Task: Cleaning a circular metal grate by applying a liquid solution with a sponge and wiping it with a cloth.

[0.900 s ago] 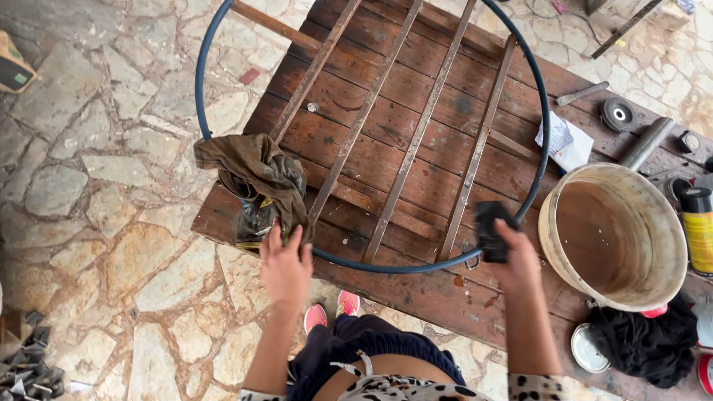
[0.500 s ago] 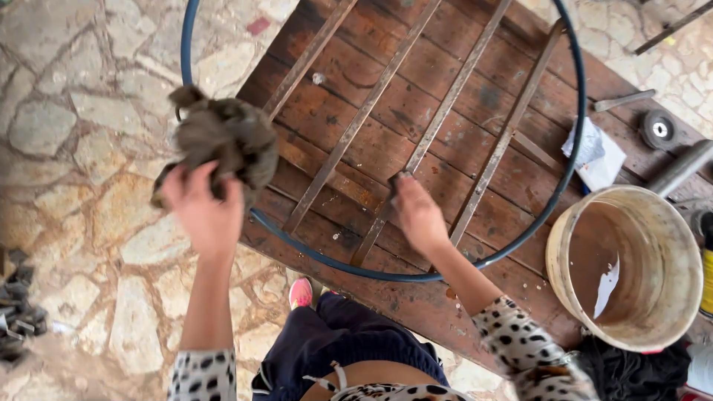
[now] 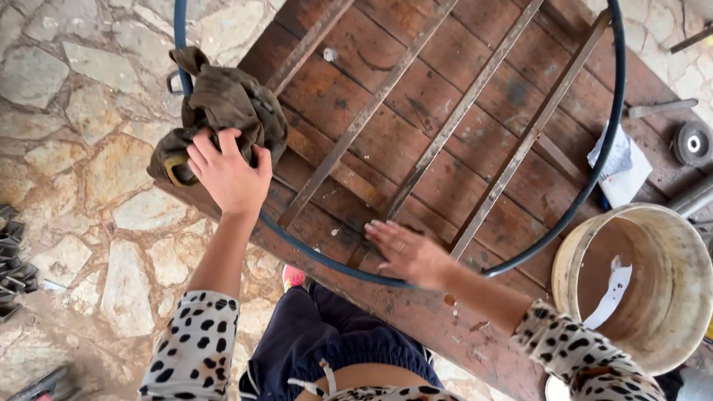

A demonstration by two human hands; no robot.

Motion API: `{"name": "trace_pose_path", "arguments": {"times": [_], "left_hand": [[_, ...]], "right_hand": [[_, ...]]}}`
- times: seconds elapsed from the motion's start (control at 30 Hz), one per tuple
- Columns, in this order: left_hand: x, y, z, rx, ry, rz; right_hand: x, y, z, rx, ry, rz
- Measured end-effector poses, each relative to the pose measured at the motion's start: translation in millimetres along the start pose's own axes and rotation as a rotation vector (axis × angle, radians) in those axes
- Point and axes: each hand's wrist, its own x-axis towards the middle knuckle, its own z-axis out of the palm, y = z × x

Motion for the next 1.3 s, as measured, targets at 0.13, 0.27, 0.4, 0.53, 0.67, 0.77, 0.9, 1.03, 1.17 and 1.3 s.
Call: {"name": "trace_pose_path", "arguments": {"times": [0.13, 0.27, 0.4, 0.53, 0.67, 0.77, 0.9, 1.03, 1.17, 1.3], "left_hand": [[1, 7, -8, 0.001, -0.001, 0.000], [4, 6, -6, 0.017, 0.017, 0.013], [-1, 4, -2, 0.010, 0.021, 0.009], [3, 6, -5, 0.007, 0.023, 0.006], [2, 7, -7, 0.001, 0.007, -0.005], [2, 10, -10, -0.004, 0.007, -0.016], [1, 7, -4, 0.018, 0.009, -0.017], [3, 9, -6, 0.019, -0.003, -0.032], [-1, 9, -2, 0.025, 0.008, -0.034], [4, 12, -7, 0.028, 0.008, -0.028]], "right_hand": [[-7, -4, 1, 0.020, 0.001, 0.026], [-14, 10, -4, 0.034, 0.014, 0.052], [-48, 93, 14, -0.158, -0.038, 0.038], [-47, 103, 20, -0.481, -0.113, -0.007], [1, 22, -19, 0.064, -0.061, 0.065], [-13, 76, -27, -0.164, -0.041, 0.170], [27, -11, -36, 0.127, -0.073, -0.107], [1, 56, -21, 0.041, 0.010, 0.042], [-4, 22, -9, -0.039, 0.070, 0.095], [36, 3, -41, 0.166, -0.277, 0.417]]}}
